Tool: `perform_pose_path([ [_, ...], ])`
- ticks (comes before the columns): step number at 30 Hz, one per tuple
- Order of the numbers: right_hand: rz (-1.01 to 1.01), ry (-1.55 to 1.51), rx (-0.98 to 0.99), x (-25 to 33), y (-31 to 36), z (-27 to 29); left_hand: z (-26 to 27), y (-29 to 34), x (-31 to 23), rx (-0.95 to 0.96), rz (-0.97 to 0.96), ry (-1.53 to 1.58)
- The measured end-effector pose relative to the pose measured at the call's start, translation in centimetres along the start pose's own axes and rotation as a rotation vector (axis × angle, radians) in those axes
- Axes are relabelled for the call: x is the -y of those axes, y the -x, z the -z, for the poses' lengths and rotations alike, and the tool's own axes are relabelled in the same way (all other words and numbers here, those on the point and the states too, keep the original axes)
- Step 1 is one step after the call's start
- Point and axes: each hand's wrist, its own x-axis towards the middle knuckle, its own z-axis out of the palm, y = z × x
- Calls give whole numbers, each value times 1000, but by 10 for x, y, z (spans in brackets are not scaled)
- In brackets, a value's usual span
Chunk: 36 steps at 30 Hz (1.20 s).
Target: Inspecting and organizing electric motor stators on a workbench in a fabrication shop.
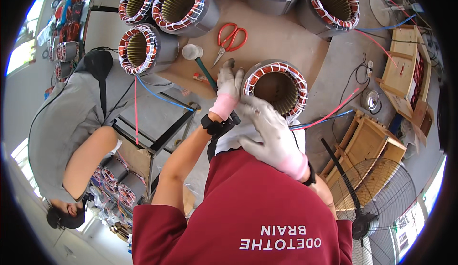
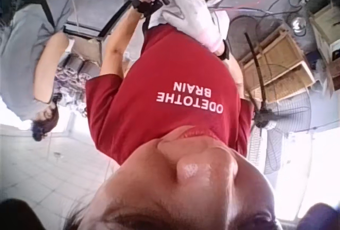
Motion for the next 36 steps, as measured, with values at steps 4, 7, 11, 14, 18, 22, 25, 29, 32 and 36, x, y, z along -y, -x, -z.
perform_pose_path([
  [4, -61, -328, 421, -18, 36, 30, 19, 2, 13, 70, -184, 172],
  [7, -346, -365, 346, -36, 64, 48, 22, 1, 17, 72, -127, 348],
  [11, -625, -359, -85, -97, 88, 32, 36, -2, -6, 320, 131, 596],
  [14, -700, -521, -123, -106, 76, 13, 18, -14, 10, 352, -127, 414],
  [18, -520, -533, -243, -141, 78, -20, -6, -20, 37, 152, -598, -28],
  [22, -392, -863, -357, -166, 71, -36, -18, -26, 58, 214, -646, -328],
  [25, -677, -996, -454, -132, 51, -23, -13, -25, 49, 222, -723, -380],
  [29, -667, -892, -528, -129, 39, -27, -35, -19, 74, 389, -356, 665],
  [32, -599, -895, -604, -148, 35, -20, -40, -8, 73, 428, -145, 981],
  [36, -357, -486, -613, -200, 11, 29, -13, 20, -4, 677, 243, 829],
])
